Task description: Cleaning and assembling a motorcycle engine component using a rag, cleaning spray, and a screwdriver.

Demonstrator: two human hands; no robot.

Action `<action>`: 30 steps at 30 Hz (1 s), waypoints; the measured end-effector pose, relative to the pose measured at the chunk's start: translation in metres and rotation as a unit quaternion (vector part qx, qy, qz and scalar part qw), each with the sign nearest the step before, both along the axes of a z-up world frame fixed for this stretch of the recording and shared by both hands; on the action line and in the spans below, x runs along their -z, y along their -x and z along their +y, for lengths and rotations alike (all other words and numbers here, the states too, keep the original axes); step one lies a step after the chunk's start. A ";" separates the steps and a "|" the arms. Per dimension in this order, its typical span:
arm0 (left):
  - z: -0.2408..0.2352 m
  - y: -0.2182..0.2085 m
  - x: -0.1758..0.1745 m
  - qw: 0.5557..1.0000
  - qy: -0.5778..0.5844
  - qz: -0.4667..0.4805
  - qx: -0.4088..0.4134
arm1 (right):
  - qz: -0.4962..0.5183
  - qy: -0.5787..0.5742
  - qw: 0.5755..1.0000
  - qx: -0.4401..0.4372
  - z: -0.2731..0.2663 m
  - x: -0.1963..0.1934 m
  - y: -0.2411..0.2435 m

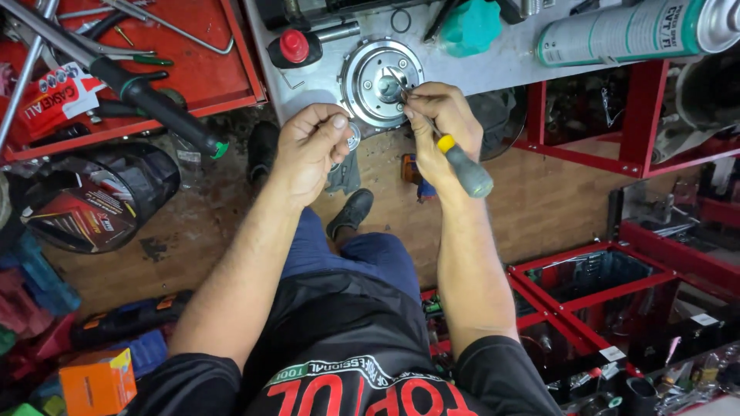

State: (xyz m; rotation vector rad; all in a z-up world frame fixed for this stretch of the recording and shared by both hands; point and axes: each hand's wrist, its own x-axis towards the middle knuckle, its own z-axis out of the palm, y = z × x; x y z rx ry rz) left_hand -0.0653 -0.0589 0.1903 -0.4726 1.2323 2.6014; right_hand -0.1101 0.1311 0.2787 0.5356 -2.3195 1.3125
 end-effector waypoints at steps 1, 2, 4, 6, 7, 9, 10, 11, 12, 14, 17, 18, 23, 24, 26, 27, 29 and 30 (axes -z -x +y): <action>0.000 0.000 0.002 1.000 0.001 0.004 0.003 | -0.001 -0.007 1.000 -0.026 -0.001 -0.005 0.001; 0.001 -0.001 0.003 1.000 0.002 0.008 0.006 | -0.002 -0.014 0.999 -0.052 -0.002 -0.010 0.001; -0.001 -0.001 0.004 1.000 0.006 0.009 0.010 | -0.008 -0.031 0.997 -0.069 0.003 -0.012 -0.001; -0.002 0.000 0.003 1.000 0.010 0.010 0.014 | -0.013 -0.047 0.995 -0.087 0.008 -0.010 -0.005; -0.004 0.000 0.002 1.000 0.011 0.009 0.016 | -0.011 -0.054 0.995 -0.084 0.011 -0.008 -0.008; -0.005 -0.002 0.003 1.000 0.014 0.005 0.017 | -0.012 -0.060 0.995 -0.082 0.012 -0.002 -0.013; -0.006 -0.002 0.003 1.000 0.015 0.008 0.019 | -0.006 -0.060 0.995 -0.076 0.011 0.000 -0.013; -0.007 -0.002 0.004 1.000 0.017 0.012 0.021 | 0.000 -0.060 0.996 -0.071 0.010 0.003 -0.014; -0.008 -0.001 0.003 1.000 0.018 0.010 0.022 | -0.002 -0.059 0.996 -0.070 0.008 0.006 -0.012; -0.009 0.000 0.000 0.999 0.029 0.011 0.028 | 0.015 -0.067 0.996 -0.056 0.005 0.012 -0.009; -0.010 -0.001 0.001 0.999 0.029 0.011 0.028 | -0.001 -0.071 0.996 -0.056 -0.002 0.003 -0.009; -0.009 -0.001 0.001 0.999 0.028 0.011 0.029 | -0.001 -0.072 0.996 -0.055 0.000 0.008 -0.007; -0.008 -0.003 -0.004 0.999 0.031 0.013 0.026 | -0.027 -0.090 0.993 -0.067 0.027 0.051 -0.002; -0.010 -0.001 -0.007 0.999 0.031 0.011 0.027 | -0.029 -0.090 0.993 -0.067 0.025 0.031 0.002; -0.014 0.003 -0.013 0.996 0.026 -0.050 0.069 | -0.115 -0.215 0.966 -0.086 0.020 -0.009 0.011; -0.013 0.004 -0.015 0.996 0.025 -0.050 0.070 | -0.116 -0.216 0.966 -0.085 0.019 -0.020 0.016; -0.010 0.006 -0.021 0.992 0.080 -0.058 0.078 | -0.358 -0.209 0.909 0.047 0.015 -0.041 0.027; -0.009 0.007 -0.021 0.992 0.080 -0.058 0.078 | -0.358 -0.209 0.909 0.047 0.018 -0.043 0.031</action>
